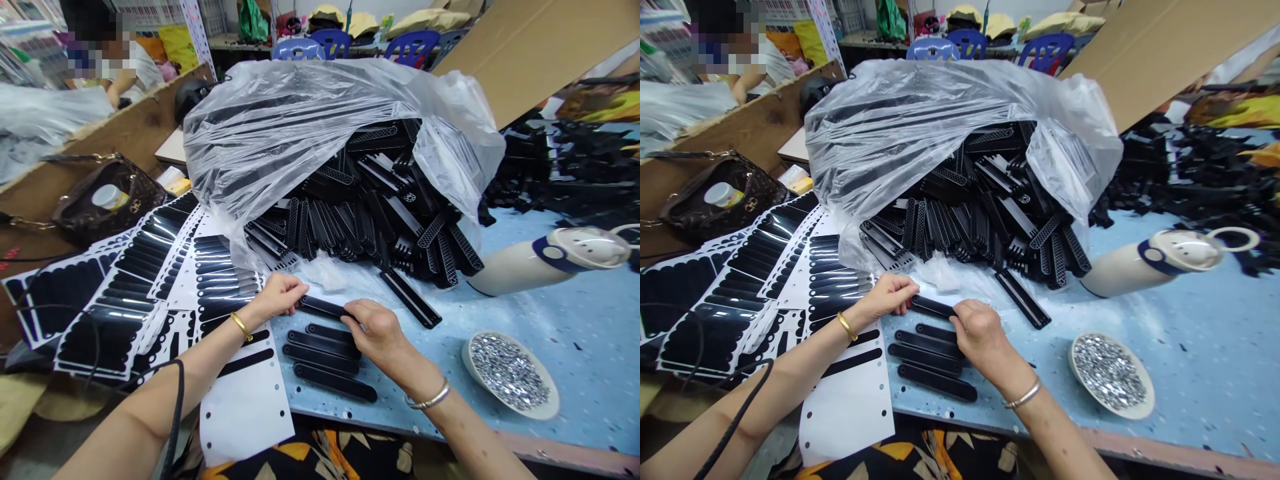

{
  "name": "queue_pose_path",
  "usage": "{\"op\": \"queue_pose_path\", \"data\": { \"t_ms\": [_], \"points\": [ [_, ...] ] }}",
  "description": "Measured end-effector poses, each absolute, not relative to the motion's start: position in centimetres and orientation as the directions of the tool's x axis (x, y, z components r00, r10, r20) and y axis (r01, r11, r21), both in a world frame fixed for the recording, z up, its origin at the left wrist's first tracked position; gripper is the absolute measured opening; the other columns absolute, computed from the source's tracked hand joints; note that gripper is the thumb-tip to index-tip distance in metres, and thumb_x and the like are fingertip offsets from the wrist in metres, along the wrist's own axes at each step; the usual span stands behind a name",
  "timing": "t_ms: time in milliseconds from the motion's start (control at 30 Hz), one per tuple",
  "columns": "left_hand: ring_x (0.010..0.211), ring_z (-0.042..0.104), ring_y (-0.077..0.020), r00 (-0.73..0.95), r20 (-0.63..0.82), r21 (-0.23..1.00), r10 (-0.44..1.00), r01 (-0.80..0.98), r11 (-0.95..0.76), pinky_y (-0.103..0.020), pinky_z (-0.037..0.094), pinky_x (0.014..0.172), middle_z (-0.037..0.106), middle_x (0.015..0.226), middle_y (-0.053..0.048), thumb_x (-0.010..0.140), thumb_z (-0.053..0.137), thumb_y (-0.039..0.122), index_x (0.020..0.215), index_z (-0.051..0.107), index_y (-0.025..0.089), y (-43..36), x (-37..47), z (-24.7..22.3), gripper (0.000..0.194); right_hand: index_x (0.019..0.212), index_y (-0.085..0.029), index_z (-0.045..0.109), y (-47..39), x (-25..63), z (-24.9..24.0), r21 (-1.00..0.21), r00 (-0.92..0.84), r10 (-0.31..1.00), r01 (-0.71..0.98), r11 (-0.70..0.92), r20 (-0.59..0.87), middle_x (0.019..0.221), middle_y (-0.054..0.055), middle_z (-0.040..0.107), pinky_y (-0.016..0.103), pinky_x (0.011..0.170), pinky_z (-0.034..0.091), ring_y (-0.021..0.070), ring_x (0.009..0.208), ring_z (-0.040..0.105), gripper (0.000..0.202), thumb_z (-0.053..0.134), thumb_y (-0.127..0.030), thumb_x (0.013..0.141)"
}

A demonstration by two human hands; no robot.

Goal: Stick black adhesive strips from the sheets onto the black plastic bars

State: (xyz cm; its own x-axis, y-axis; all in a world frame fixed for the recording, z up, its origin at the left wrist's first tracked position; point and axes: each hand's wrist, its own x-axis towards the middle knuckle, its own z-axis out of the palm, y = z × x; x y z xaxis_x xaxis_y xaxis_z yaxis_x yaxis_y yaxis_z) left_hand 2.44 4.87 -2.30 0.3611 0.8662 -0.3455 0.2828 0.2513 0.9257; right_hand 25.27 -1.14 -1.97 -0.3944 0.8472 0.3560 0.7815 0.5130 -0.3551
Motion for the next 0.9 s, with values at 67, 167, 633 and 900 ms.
{"op": "queue_pose_path", "data": {
  "t_ms": [67, 167, 633, 900],
  "points": [
    [0.038, 0.048, -0.006, 0.342, -0.291, 0.935, 0.894, 0.298, 0.19, -0.014, 0.033, 0.037, 0.052, 0.045, 0.005, 0.075, 0.07, 0.027, 0.072, 0.068, 0.011, 4.7, 2.7, -2.3, 0.016, 0.08, -0.019, 0.067, -1.1, 25.2, -2.0, -0.356, -0.392, 0.848, 0.783, 0.511, 0.357, 0.079, 0.008, 0.071, 0.033, 0.067, 0.054, 0.0212, 0.072, 0.067, 0.014, 0.057, -0.01, 0.084],
    [0.038, 0.045, -0.0053, 0.309, -0.265, 0.941, 0.913, 0.289, 0.175, -0.014, 0.032, 0.038, 0.052, 0.044, 0.005, 0.072, 0.071, 0.023, 0.067, 0.069, 0.012, 4.6, 2.9, -2.5, 0.013, 0.079, -0.019, 0.067, -1.1, 25.2, -2.1, -0.357, -0.395, 0.846, 0.78, 0.515, 0.359, 0.078, 0.007, 0.071, 0.033, 0.067, 0.053, 0.021, 0.071, 0.066, 0.013, 0.057, -0.01, 0.083],
    [0.038, 0.055, -0.0078, 0.341, -0.368, 0.93, 0.865, 0.163, 0.331, -0.013, 0.04, 0.037, 0.056, 0.044, 0.004, 0.071, 0.066, 0.012, 0.073, 0.065, 0.009, 4.9, 2.1, -2.2, 0.004, 0.075, -0.019, 0.065, -1.2, 25.1, -2.3, -0.35, -0.399, 0.849, 0.785, 0.511, 0.346, 0.075, 0.007, 0.069, 0.032, 0.065, 0.051, 0.0208, 0.07, 0.065, 0.015, 0.056, -0.009, 0.083],
    [0.035, 0.049, -0.0055, 0.251, -0.383, 0.914, 0.889, 0.242, 0.326, -0.012, 0.035, 0.034, 0.052, 0.043, 0.006, 0.075, 0.058, 0.009, 0.064, 0.059, 0.012, 4.5, 3.0, -1.5, 0.012, 0.074, -0.018, 0.065, -1.1, 25.1, -2.2, -0.363, -0.401, 0.85, 0.778, 0.513, 0.342, 0.073, 0.006, 0.068, 0.031, 0.066, 0.051, 0.0202, 0.069, 0.064, 0.016, 0.056, -0.008, 0.083]
  ]
}}
